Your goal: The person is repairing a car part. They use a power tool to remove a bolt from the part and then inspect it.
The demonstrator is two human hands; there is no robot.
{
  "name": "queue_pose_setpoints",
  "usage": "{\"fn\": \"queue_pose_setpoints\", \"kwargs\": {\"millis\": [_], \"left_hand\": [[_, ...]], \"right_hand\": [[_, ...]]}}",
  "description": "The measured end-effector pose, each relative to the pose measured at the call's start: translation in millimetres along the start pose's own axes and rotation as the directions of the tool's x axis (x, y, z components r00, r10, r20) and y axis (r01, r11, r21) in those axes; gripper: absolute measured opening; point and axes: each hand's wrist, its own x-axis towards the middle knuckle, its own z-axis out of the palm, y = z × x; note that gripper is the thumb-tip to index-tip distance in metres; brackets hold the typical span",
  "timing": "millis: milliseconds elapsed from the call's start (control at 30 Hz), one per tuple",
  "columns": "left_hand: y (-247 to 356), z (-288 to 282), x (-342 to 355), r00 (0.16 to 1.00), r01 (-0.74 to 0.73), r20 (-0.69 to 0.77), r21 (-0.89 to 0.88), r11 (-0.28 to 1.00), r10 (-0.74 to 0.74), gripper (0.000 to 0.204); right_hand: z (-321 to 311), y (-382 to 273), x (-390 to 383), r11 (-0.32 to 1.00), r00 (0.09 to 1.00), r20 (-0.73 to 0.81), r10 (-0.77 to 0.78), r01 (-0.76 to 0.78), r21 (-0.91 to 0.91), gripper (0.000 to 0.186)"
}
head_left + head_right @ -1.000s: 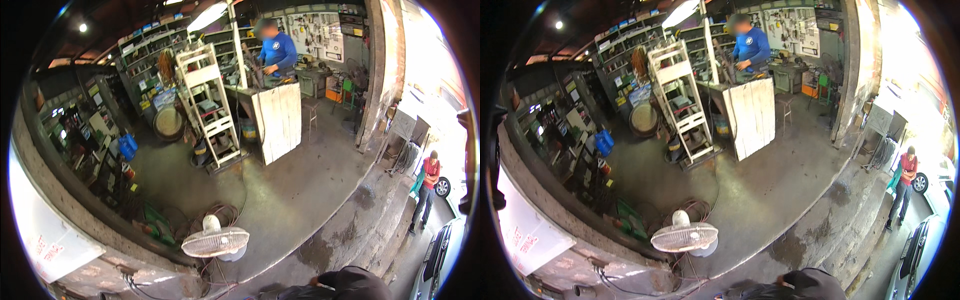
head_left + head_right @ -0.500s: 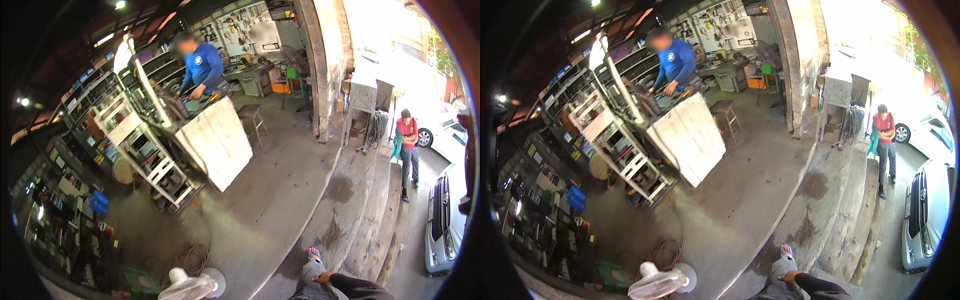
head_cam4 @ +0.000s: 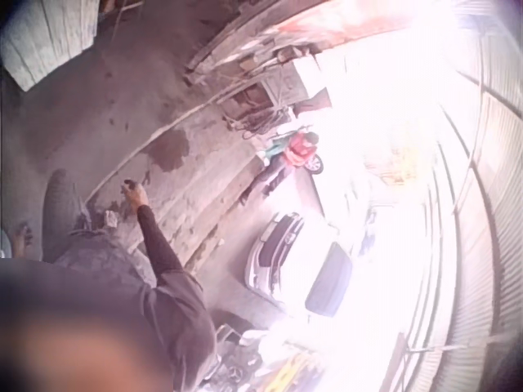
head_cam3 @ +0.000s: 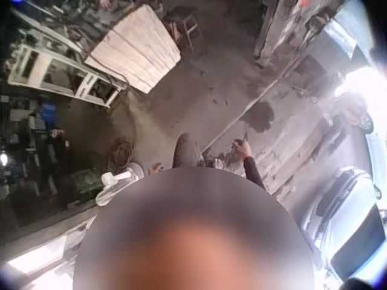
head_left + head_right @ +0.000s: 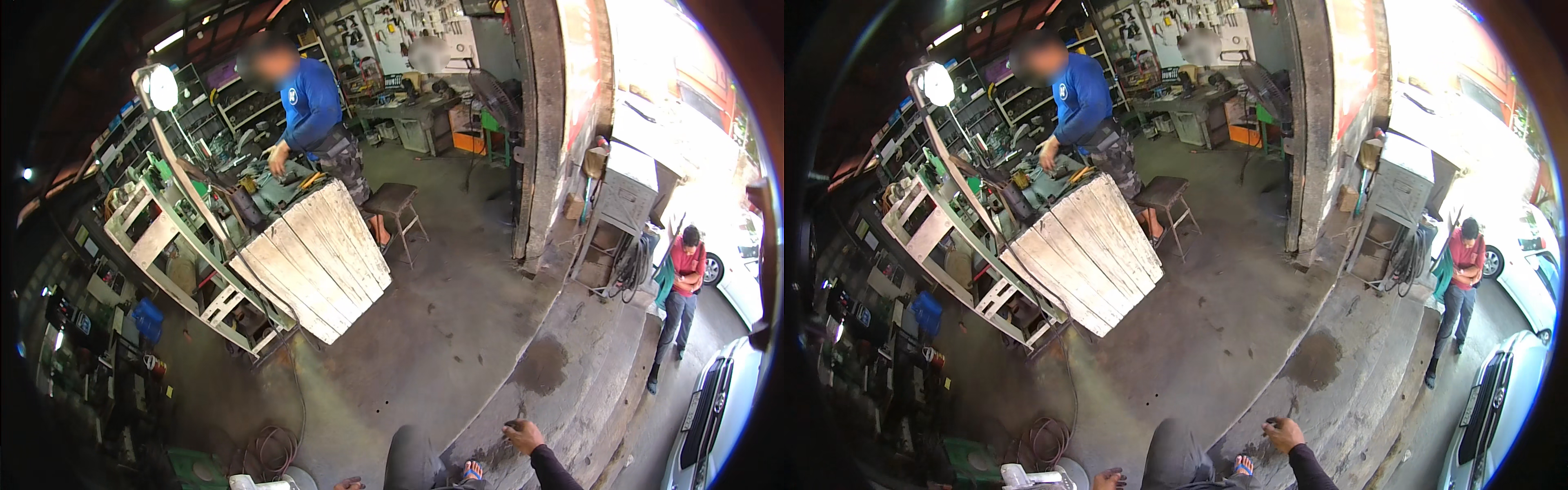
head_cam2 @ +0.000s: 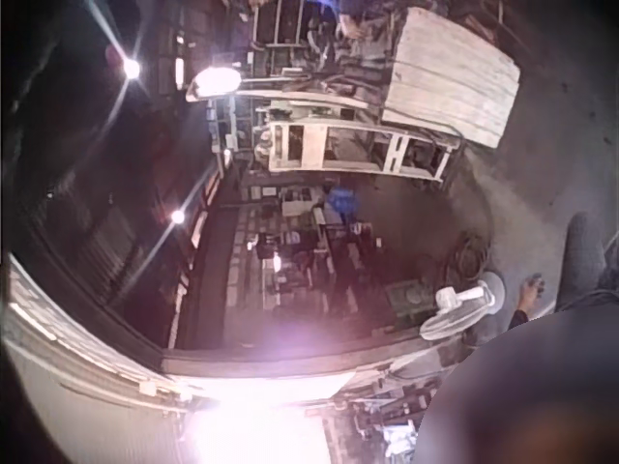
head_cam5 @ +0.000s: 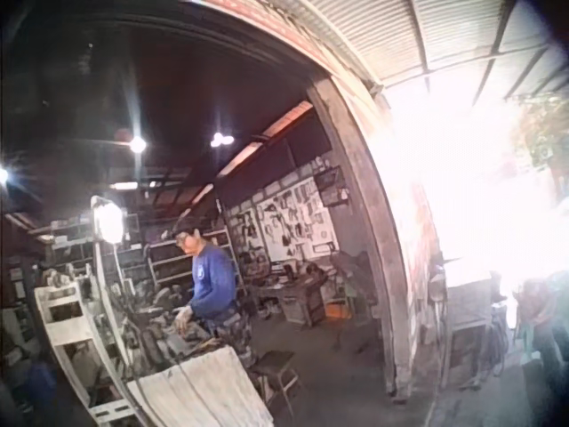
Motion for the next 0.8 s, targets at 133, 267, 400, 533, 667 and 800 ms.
{"fn": "queue_pose_setpoints", "kwargs": {"millis": [133, 267, 400, 533, 667, 800], "left_hand": [[-16, 29, 44, 0.967, 0.197, 0.146, 0.106, 0.975, -0.211, 0.035], [-9, 59, 111, 0.905, 0.334, 0.152, 0.323, 0.886, -0.397, 0.035], [141, 99, 212, 0.759, 0.452, 0.394, 0.255, 0.855, -0.519, 0.027], [421, 160, 264, 0.979, -0.088, 0.202, 0.385, 0.919, 0.009, 0.028], [668, 227, 252, 0.976, -0.152, 0.126, -0.182, 0.971, 0.177, 0.026], [760, 289, 292, 0.930, -0.242, 0.244, -0.154, 0.958, 0.275, 0.029]], "right_hand": [[-25, -68, 88, 0.995, 0.973, 0.215, -0.079, 0.089, -0.039, 0.047], [-98, -146, 168, 0.924, 0.940, 0.248, -0.235, 0.295, -0.243, 0.050], [-193, -190, 211, 0.942, 0.997, -0.067, -0.042, 0.017, -0.336, 0.047], [-249, -150, 220, 0.948, 0.986, -0.153, -0.061, 0.010, -0.317, 0.035], [-253, -101, 228, 0.898, 0.923, -0.070, 0.377, -0.347, 0.269, 0.029], [-260, -138, 293, 0.857, 0.858, -0.070, 0.509, -0.498, 0.132, 0.028]]}}
